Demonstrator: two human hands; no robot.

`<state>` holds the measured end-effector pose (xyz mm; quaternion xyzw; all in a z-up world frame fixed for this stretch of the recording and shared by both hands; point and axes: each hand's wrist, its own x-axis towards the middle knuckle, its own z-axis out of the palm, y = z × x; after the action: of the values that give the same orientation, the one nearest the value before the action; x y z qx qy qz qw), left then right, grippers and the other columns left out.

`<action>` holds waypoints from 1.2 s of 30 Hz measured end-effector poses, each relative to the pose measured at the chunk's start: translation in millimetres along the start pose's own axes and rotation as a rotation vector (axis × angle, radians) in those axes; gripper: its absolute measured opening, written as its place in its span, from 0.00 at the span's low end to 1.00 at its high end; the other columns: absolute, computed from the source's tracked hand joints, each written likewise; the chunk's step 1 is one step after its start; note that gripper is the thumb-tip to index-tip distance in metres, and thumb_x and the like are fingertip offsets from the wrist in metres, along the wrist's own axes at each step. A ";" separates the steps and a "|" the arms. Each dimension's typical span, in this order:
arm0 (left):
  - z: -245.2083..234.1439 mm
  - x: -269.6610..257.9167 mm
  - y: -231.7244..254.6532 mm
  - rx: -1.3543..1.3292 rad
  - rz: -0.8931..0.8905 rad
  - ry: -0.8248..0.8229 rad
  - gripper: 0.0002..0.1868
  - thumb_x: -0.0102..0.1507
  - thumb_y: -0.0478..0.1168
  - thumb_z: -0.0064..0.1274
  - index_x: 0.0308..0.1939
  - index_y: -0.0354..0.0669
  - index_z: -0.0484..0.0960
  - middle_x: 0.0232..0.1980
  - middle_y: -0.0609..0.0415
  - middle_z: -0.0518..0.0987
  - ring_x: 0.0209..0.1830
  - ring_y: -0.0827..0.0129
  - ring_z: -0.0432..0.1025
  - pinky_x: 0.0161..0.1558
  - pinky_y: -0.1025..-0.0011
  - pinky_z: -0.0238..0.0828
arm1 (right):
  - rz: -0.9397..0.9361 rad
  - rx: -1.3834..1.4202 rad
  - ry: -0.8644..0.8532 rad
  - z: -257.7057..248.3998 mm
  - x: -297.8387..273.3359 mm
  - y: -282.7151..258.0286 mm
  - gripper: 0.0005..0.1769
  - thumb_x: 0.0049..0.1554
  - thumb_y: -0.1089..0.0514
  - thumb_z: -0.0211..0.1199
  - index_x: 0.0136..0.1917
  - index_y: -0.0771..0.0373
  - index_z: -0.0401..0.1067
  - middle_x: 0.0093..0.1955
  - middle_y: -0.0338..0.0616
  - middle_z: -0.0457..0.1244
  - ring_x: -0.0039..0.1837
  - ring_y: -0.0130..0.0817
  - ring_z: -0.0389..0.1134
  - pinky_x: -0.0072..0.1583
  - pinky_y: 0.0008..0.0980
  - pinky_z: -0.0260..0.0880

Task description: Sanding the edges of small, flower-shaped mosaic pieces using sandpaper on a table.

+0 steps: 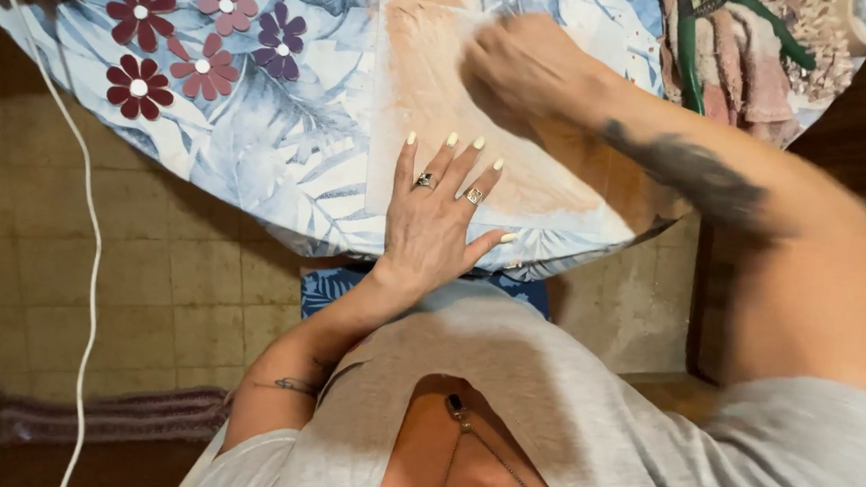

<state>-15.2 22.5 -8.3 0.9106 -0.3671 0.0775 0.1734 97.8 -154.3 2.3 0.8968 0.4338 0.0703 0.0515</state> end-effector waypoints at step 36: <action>3.5 18.0 16.4 -0.320 0.004 0.357 0.13 0.54 0.47 0.49 0.36 0.43 0.75 0.35 0.55 0.73 0.41 0.63 0.68 0.52 0.54 0.49 | 0.485 0.699 0.281 -5.4 -117.5 -62.7 0.10 0.54 0.59 0.51 0.32 0.64 0.61 0.23 0.44 0.53 0.27 0.43 0.55 0.31 0.31 0.56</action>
<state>-13.7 -1.3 -2.5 0.8426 -0.3399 0.1785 0.3776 -23.6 -207.7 -11.5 0.9179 0.2114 0.0504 -0.3320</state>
